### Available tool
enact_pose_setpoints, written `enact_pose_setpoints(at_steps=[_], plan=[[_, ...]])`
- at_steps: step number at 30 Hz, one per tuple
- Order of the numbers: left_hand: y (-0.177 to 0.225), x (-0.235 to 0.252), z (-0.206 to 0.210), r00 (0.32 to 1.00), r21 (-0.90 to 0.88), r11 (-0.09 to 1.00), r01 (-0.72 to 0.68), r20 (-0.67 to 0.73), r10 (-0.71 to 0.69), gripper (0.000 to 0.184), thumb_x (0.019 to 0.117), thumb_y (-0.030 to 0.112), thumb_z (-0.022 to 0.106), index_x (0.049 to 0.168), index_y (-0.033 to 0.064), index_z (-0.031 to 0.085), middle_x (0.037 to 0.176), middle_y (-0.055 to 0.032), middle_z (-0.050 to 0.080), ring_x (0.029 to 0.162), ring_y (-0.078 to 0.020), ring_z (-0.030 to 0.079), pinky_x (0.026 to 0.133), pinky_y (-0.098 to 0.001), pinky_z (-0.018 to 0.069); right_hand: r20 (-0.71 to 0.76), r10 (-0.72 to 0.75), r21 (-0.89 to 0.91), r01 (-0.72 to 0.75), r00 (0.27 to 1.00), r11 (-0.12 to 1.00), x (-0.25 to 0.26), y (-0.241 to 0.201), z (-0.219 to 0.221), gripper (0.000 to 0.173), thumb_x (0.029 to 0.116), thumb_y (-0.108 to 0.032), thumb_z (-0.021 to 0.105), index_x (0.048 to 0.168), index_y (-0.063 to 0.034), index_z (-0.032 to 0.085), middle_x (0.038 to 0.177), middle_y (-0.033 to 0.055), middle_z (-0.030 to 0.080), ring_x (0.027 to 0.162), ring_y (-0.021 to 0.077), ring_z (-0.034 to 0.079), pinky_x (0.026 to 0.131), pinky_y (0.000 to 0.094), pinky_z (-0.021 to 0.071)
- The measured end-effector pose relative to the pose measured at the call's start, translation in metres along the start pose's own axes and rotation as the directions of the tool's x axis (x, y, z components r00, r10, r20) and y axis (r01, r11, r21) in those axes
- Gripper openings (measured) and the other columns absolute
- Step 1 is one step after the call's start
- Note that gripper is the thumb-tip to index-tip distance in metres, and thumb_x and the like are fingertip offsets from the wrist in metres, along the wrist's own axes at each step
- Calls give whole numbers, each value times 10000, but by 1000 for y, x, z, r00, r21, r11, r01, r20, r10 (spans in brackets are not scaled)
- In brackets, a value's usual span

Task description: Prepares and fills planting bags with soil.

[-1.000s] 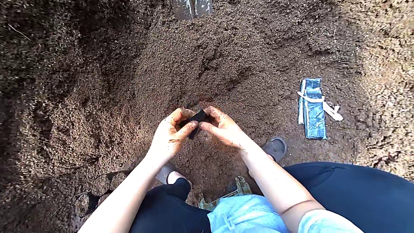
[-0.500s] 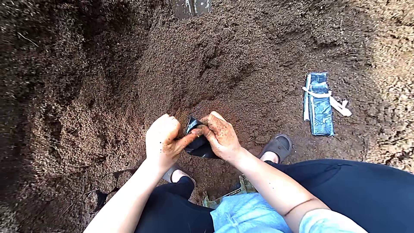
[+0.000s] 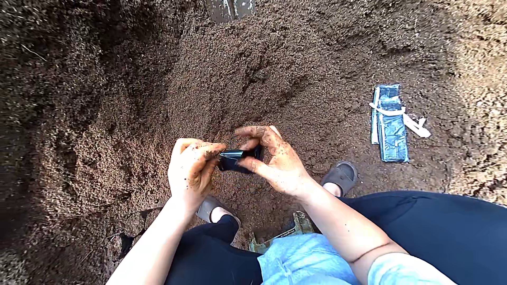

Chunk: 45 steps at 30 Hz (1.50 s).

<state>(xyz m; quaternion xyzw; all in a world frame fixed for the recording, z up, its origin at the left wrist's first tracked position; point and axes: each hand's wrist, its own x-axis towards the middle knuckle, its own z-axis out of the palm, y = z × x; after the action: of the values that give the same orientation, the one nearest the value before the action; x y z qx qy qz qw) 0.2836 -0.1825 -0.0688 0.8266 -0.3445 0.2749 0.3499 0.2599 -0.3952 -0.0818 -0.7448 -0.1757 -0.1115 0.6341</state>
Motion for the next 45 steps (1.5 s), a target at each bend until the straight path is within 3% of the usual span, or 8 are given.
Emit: enact_pose_setpoints(at_steps=[9, 13, 18, 21, 28, 35, 41, 45], plan=[[0, 4, -2, 993, -26, 997, 78, 96, -76, 240, 1067, 163, 535, 986, 13, 705, 963, -67, 702, 1026, -116, 592, 954, -240, 430, 91, 22, 31, -25, 996, 999, 0, -5, -8, 227, 1009, -139, 572, 1076, -29, 759, 1015, 19, 713, 984, 45, 620, 879, 197, 495], [5, 10, -1, 972, 91, 973, 212, 80, -220, 328, 1038, 253, 585, 1262, 25, 655, 1254, -142, 662, 1208, -230, 570, 1059, -384, 413, 96, 268, 195, -283, 958, 939, 1, -5, -3, 131, 1005, -99, 607, 1086, -34, 688, 891, -4, 708, 733, 16, 676, 680, 193, 594], [25, 15, -9, 957, 288, 927, 239, 91, -275, 347, 1000, 389, 610, 1020, 44, 638, 878, -87, 645, 823, -214, 603, 772, -447, 456, -6, 287, 146, -283, 958, 948, 2, 1, 3, 129, 966, -102, 663, 1079, -39, 659, 990, 36, 681, 787, 61, 695, 717, 245, 625], [39, 16, -3, 872, 373, 876, 305, 260, -414, 513, 959, 551, 593, 1173, 107, 732, 1063, -83, 744, 1022, -274, 665, 947, -569, 395, 5, 234, 90, -234, 972, 968, 1, 1, 6, 106, 972, -115, 675, 1047, -42, 661, 1026, 40, 668, 856, 51, 686, 758, 228, 613], [35, 15, 9, 823, 69, 864, 499, 274, -497, 252, 1024, 332, 593, 1114, 143, 734, 1144, 22, 747, 1107, -73, 660, 962, -345, 500, 25, 144, -20, -144, 989, 989, -3, 0, 12, 123, 983, -105, 640, 1067, -34, 694, 1095, 70, 655, 904, 49, 671, 746, 201, 591], [17, 10, 9, 924, 237, 925, 296, 173, -340, 161, 983, 213, 592, 975, 76, 677, 1119, -98, 617, 1125, -278, 505, 966, -429, 371, -100, 30, -242, -53, 994, 969, 2, 16, 8, 124, 985, -112, 617, 1023, -28, 701, 1039, 93, 667, 894, 102, 677, 743, 241, 587], [17, 5, 18, 960, 387, 921, 43, 241, -146, 149, 968, 181, 594, 911, 57, 656, 1066, -166, 637, 1025, -362, 567, 857, -466, 436, 114, 197, -439, -129, 974, 889, 5, 15, 9, 368, 959, -291, 619, 1244, -57, 606, 1146, 115, 656, 947, 247, 689, 739, 474, 578], [12, 7, 25, 952, 518, 853, -65, 289, -103, 225, 1001, 178, 475, 870, 21, 570, 807, -172, 623, 787, -375, 612, 642, -461, 422, 119, -5, -510, 65, 993, 858, -1, 24, 19, 309, 1042, -211, 455, 1007, -12, 688, 982, 139, 671, 906, 280, 696, 681, 442, 561]])
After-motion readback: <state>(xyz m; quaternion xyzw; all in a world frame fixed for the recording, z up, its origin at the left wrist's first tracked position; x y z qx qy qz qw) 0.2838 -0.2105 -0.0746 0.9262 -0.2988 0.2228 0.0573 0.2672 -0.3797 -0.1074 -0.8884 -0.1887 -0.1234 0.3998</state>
